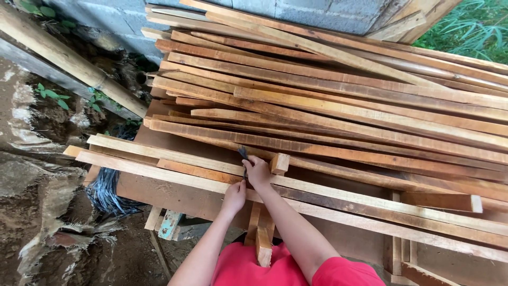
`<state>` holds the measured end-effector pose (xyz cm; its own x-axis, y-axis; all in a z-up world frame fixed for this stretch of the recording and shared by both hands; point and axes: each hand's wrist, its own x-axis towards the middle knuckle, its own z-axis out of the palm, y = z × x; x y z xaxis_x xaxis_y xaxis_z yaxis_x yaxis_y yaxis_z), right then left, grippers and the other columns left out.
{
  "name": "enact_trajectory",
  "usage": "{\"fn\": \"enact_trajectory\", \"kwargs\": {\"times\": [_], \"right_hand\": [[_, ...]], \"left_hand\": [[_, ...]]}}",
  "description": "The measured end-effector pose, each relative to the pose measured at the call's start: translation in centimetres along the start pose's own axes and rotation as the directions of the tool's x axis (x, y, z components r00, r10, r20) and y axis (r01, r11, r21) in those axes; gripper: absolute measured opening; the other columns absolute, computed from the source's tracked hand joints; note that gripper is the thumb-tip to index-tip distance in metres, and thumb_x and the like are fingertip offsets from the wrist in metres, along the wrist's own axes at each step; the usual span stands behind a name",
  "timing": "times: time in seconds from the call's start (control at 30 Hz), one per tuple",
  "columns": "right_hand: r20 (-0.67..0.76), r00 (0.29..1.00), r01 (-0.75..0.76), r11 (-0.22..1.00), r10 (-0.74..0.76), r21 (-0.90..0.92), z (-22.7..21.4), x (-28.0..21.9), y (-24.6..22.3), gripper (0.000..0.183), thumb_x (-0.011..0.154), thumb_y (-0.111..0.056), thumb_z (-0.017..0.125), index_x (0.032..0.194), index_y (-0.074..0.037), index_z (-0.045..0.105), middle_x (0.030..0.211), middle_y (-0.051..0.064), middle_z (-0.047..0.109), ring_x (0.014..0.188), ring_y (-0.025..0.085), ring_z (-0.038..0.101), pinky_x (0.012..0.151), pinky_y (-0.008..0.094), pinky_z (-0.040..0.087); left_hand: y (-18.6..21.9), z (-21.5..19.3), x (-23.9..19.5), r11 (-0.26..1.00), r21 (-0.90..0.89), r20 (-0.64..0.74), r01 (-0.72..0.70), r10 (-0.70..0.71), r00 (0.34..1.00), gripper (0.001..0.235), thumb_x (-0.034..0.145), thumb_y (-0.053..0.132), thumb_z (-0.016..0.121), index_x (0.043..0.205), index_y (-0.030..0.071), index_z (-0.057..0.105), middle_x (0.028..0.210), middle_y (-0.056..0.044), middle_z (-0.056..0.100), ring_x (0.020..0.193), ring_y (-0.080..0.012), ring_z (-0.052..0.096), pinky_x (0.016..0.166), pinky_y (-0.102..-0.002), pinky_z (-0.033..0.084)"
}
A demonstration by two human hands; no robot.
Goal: The person aligns a stack of wooden planks on a workbench and secures them with a black strap. They wrap the strap around the bundle and tie it tightly by hand to hold the planks together.
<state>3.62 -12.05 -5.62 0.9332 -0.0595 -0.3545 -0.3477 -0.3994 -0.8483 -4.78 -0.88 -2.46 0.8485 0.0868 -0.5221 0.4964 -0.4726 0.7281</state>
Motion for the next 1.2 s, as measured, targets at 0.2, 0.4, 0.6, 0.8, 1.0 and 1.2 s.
{"fn": "enact_trajectory", "kwargs": {"times": [0.2,0.4,0.6,0.8,1.0,1.2], "right_hand": [[0.128,0.992,0.000,0.999,0.007,-0.055,-2.4,-1.9,-2.0,0.038,0.099,-0.032,0.069,0.124,-0.007,0.055,0.116,0.018,0.074,0.110,0.034,0.070,0.088,0.046,0.060],[0.253,0.961,0.165,0.962,-0.108,-0.218,-2.7,-1.8,-1.3,0.036,0.108,-0.015,0.042,0.132,0.005,0.060,0.121,0.026,0.070,0.116,0.043,0.065,0.096,0.051,0.058],[0.247,0.958,0.189,0.966,-0.142,-0.176,-1.5,-0.1,1.4,0.029,0.105,-0.017,0.053,0.122,0.000,0.070,0.121,0.023,0.072,0.119,0.040,0.064,0.100,0.048,0.054],[0.242,0.970,0.041,0.987,-0.002,-0.155,-1.2,-0.2,1.3,0.033,0.105,-0.031,0.061,0.127,-0.010,0.073,0.128,0.011,0.072,0.126,0.029,0.064,0.107,0.040,0.050],[0.070,0.993,-0.076,0.974,0.093,-0.215,-0.4,0.2,0.4,0.025,0.097,-0.038,0.069,0.100,-0.015,0.078,0.087,0.003,0.079,0.094,0.024,0.076,0.081,0.039,0.061],[-0.047,0.986,-0.168,0.908,0.162,-0.384,2.6,1.4,0.8,0.022,0.096,-0.036,0.064,0.092,-0.017,0.073,0.092,0.009,0.077,0.100,0.033,0.074,0.083,0.044,0.059]], "left_hand": [[0.3,-0.2,-0.3,1.000,-0.006,-0.013,0.000,0.000,1.000,0.053,0.106,0.037,0.043,0.085,-0.003,0.071,0.091,-0.032,0.070,0.106,-0.0515,0.064,0.085,-0.056,0.049],[-0.5,0.2,0.0,1.000,0.004,-0.019,-0.015,0.015,1.000,0.054,0.106,0.038,0.043,0.087,-0.004,0.072,0.090,-0.032,0.070,0.106,-0.0521,0.064,0.086,-0.058,0.049],[-0.5,0.2,0.1,1.000,0.012,-0.017,-0.013,0.013,1.000,0.055,0.106,0.039,0.042,0.089,-0.004,0.072,0.092,-0.033,0.070,0.107,-0.0528,0.063,0.088,-0.058,0.049],[-1.6,0.7,0.6,1.000,0.008,-0.030,0.000,0.000,1.000,0.054,0.106,0.040,0.042,0.089,-0.002,0.073,0.091,-0.031,0.071,0.107,-0.0514,0.064,0.086,-0.057,0.050],[-0.2,0.1,-0.2,0.999,0.037,-0.014,-0.028,0.029,0.999,0.053,0.106,0.037,0.041,0.090,-0.003,0.072,0.094,-0.033,0.070,0.107,-0.0528,0.064,0.086,-0.059,0.049],[4.4,-2.2,-3.1,0.982,0.184,0.044,-0.038,0.030,0.999,0.052,0.107,0.033,0.036,0.095,0.000,0.074,0.095,-0.029,0.074,0.106,-0.0475,0.068,0.090,-0.056,0.052]]}}
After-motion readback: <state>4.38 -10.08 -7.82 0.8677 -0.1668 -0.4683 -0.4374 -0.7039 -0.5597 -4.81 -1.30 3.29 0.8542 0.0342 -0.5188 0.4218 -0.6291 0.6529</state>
